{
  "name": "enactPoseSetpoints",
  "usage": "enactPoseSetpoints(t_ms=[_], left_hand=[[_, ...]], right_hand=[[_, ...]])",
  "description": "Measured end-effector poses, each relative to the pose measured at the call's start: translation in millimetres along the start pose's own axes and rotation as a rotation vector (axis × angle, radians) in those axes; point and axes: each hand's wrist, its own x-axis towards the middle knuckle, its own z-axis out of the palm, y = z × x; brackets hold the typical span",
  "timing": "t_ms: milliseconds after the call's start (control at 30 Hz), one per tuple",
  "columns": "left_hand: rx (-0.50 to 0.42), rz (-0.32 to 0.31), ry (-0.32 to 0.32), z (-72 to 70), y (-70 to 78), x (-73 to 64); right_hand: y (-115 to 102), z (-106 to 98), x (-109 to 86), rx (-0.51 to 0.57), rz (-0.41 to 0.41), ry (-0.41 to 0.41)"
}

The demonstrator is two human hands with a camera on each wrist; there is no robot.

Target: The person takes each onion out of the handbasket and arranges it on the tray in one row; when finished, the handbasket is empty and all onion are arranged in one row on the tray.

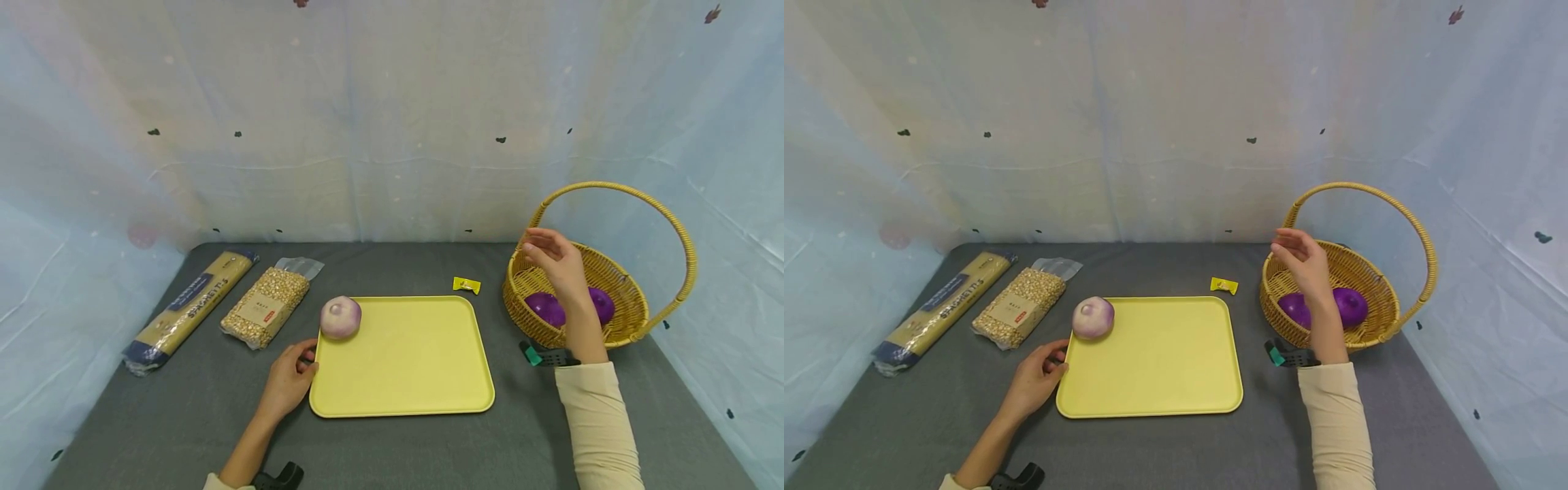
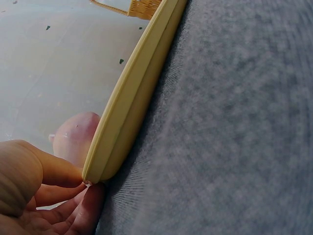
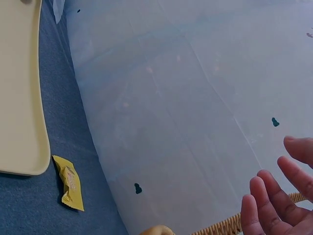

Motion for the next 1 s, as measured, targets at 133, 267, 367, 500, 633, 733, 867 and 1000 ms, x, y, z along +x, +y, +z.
enactPoseSetpoints(t_ms=[133, 267, 367, 500, 633, 733, 867, 1000], left_hand=[[-0.003, 0.002, 0.001, -0.2, 0.4, 0.0], [-0.006, 0.004, 0.002, 0.1, 0.1, 0.3], [-0.004, 0.005, 0.004, 0.4, -0.7, 0.5], [0.003, 0.011, 0.011, 0.6, -1.2, 0.8], [0.009, 0.018, 0.015, 0.7, -1.6, 1.1], [0.008, 0.017, 0.014, 0.5, -1.5, 0.9], [0.002, 0.013, 0.009, 0.2, -0.7, 0.7], [0.004, 0.009, 0.006, 0.6, -0.5, 1.0]], right_hand=[[-1.4, -2.7, -0.9, 0.023, -0.001, 0.002], [-2.6, -5.1, -1.5, 0.028, 0.001, 0.014], [-2.5, -8.2, -1.2, 0.022, 0.012, 0.028], [-2.6, -13.2, -0.6, 0.028, 0.027, 0.05], [-4.2, -17.6, -0.4, 0.04, 0.024, 0.074], [-5.6, -20.4, -0.3, 0.046, 0.024, 0.087], [-7.4, -24.1, -0.5, 0.071, 0.041, 0.11], [-9.0, -28.4, -0.7, 0.099, 0.048, 0.136]])
